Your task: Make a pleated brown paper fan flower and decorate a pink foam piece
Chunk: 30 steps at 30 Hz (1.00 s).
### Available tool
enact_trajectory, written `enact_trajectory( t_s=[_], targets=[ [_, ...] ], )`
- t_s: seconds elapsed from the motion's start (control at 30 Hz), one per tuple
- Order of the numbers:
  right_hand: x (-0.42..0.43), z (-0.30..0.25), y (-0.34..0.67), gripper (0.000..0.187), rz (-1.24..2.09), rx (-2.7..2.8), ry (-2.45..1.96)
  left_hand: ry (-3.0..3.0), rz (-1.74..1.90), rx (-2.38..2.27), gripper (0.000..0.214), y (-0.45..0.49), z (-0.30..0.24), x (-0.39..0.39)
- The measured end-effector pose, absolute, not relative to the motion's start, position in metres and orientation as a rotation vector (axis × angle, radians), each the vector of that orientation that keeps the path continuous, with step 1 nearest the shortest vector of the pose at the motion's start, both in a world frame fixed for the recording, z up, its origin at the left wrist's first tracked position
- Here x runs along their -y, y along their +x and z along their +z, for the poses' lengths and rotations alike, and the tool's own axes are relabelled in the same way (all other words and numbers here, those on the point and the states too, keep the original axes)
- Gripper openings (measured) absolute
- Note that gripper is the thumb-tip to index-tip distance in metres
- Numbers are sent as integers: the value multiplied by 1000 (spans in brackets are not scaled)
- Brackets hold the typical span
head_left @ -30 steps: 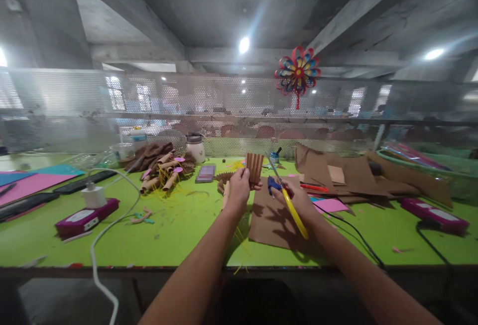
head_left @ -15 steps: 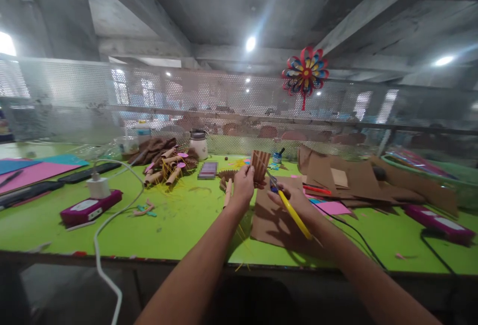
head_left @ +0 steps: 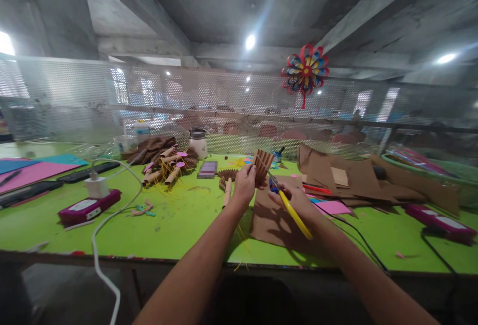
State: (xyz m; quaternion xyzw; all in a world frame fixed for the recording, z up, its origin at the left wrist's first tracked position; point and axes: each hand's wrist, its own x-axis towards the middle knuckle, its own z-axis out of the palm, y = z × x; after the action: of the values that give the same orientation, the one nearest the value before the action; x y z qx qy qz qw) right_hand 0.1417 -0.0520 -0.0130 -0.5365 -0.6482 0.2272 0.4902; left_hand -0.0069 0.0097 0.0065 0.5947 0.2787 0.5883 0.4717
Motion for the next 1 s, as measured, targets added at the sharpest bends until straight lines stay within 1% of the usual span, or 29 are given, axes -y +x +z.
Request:
enact_trajectory(
  t_s=[0.33,0.9,1.0],
  targets=[
    [53,-12,141,39,573,1569,-1311,1440,1447,-673,17,-7,2,-15],
    [56,-9,142,34,582,1570,-1295,1355,1380,-636,15,-8,10,-4],
    [56,-9,141,37,582,1552,-1302,1366,1378,-624,16,-8,10,-4]
  ],
)
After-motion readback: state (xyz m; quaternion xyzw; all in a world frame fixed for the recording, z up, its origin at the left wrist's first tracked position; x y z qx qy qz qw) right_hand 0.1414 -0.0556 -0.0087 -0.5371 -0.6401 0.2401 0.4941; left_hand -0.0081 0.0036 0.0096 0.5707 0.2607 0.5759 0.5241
